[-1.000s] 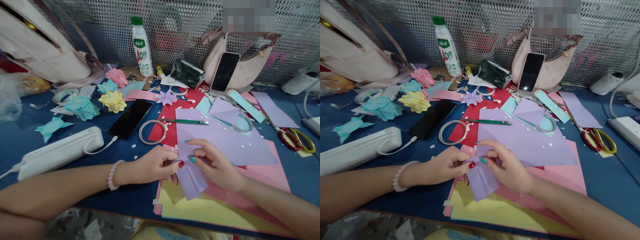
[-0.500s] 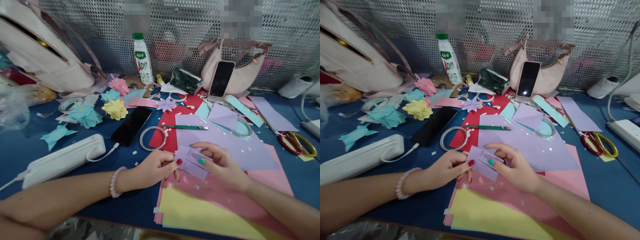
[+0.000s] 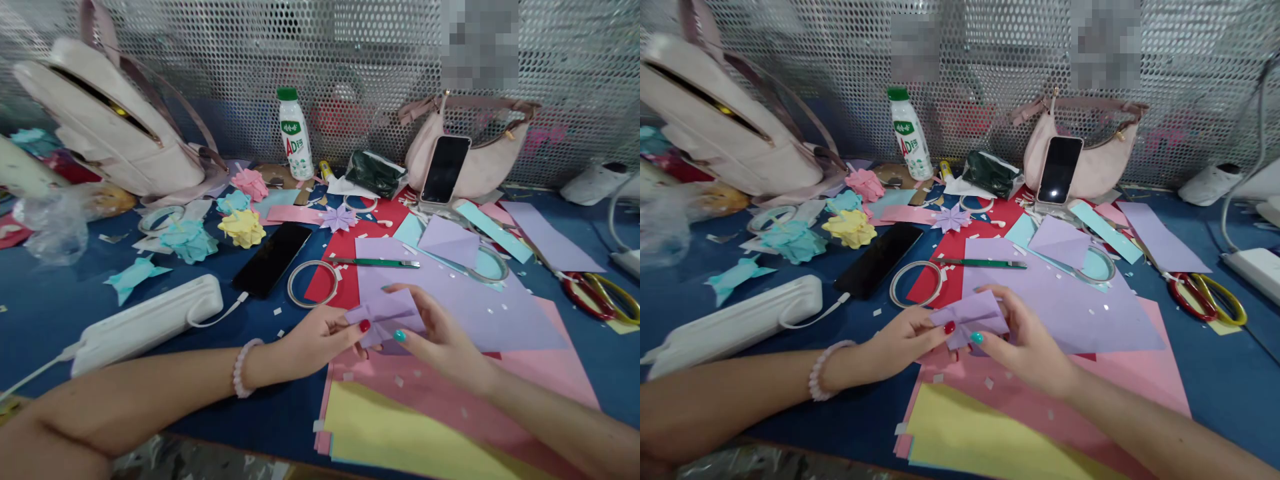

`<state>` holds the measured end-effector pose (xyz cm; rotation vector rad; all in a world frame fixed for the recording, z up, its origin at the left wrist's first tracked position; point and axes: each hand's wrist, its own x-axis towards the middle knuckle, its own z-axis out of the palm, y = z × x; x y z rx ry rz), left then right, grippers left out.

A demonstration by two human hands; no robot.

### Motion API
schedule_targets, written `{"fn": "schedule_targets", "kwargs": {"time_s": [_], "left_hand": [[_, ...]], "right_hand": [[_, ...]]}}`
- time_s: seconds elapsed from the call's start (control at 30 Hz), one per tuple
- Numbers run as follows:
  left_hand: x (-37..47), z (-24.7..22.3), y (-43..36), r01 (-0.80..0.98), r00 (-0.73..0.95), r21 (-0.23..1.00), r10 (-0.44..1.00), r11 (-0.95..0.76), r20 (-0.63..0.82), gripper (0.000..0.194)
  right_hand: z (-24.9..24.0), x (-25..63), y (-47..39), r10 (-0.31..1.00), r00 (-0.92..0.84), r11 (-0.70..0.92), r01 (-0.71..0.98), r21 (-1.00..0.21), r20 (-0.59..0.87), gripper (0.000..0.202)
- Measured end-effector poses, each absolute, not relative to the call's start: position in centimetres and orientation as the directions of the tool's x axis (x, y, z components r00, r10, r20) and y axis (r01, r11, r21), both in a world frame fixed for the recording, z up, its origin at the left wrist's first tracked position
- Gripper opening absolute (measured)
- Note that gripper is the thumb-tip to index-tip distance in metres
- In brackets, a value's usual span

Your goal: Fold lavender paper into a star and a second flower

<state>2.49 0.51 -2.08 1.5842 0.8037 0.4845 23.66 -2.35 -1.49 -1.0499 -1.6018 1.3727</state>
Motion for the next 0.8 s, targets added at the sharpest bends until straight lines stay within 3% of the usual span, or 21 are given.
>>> {"fn": "schedule_targets", "kwargs": {"time_s": [0.07,0.17,0.43,0.57,0.67,0.8], "left_hand": [[2.4,-2.1,0.5,0.236,0.686,0.968,0.721,-0.086,-0.103,0.043],[2.3,-2.2,0.5,0.225,0.705,0.971,0.702,-0.084,-0.103,0.038],[2.5,-2.1,0.5,0.232,0.688,0.972,0.714,-0.045,-0.131,0.038],[2.4,-2.1,0.4,0.237,0.687,0.968,0.719,-0.083,-0.107,0.040],[2.4,-2.2,0.3,0.254,0.696,0.963,0.709,-0.093,-0.115,0.033],[2.5,-2.6,0.1,0.168,0.750,0.980,0.632,0.103,-0.195,0.018]], "right_hand": [[-1.5,23.3,-2.4,0.956,-0.292,0.100,0.259,-0.961,0.021,0.013],[-1.4,23.1,-2.6,0.965,-0.261,0.103,0.380,-0.919,0.000,0.011],[-1.0,22.9,-2.5,0.975,-0.222,0.086,0.272,-0.958,0.024,0.023],[-1.2,22.7,-2.5,0.986,-0.161,0.098,0.355,-0.930,0.042,0.020],[-1.5,22.5,-2.8,0.980,-0.131,0.189,0.415,-0.890,0.147,0.016],[-1.5,22.5,-3.2,0.843,-0.254,0.537,0.386,-0.750,0.473,0.022]]}}
